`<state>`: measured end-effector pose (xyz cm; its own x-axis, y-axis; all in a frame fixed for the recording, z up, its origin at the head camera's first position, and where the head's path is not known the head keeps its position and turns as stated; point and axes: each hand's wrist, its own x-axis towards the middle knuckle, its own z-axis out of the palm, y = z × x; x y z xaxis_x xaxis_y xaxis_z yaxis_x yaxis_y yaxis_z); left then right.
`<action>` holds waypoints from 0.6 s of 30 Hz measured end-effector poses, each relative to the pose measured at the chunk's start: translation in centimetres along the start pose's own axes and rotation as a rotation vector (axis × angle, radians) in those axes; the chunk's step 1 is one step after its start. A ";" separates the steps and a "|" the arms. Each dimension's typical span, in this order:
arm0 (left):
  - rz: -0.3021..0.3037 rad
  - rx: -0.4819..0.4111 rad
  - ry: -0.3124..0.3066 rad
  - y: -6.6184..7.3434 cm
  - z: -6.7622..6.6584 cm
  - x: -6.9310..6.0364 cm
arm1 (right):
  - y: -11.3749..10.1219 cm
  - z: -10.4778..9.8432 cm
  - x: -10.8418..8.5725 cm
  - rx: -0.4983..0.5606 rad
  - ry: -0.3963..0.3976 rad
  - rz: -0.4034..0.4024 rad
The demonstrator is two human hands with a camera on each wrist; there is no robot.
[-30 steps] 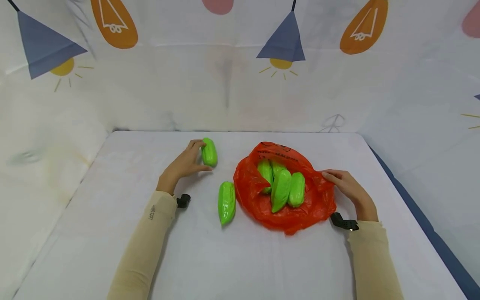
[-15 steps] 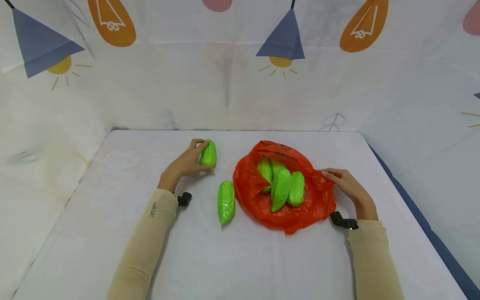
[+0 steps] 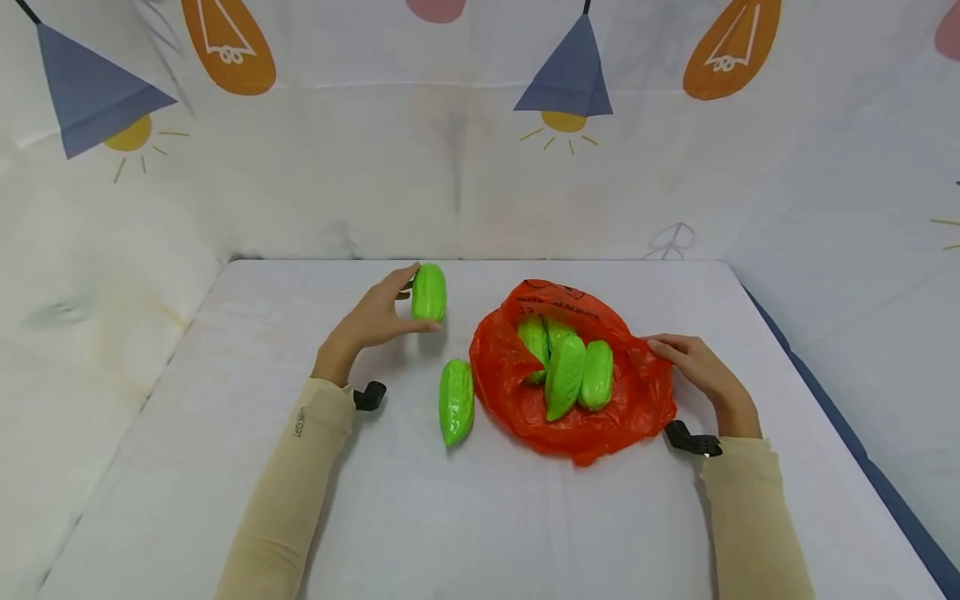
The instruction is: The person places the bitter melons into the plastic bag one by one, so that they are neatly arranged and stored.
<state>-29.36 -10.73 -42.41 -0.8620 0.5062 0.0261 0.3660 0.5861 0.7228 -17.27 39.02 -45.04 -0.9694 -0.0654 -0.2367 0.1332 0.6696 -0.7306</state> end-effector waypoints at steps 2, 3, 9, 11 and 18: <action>0.018 -0.004 0.017 0.5 -0.1 -0.2 | -0.1 0.0 0.0 0.003 -0.002 0.003; 0.022 0.002 0.019 0.7 -0.2 -0.2 | -0.1 0.0 -0.1 0.002 -0.004 0.004; 0.018 0.041 0.029 1.9 -0.1 -0.5 | 0.0 0.0 0.0 -0.004 -0.008 0.009; 0.049 0.043 0.040 2.6 0.0 -0.6 | 0.0 0.0 0.0 -0.003 -0.009 0.009; 0.209 0.046 0.015 5.7 1.3 -1.0 | -0.2 -0.1 0.0 0.003 -0.013 0.016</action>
<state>-25.96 -7.13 -39.20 -0.7705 0.6105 0.1832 0.5532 0.4977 0.6681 -17.34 38.93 -44.86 -0.9644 -0.0641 -0.2566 0.1494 0.6683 -0.7287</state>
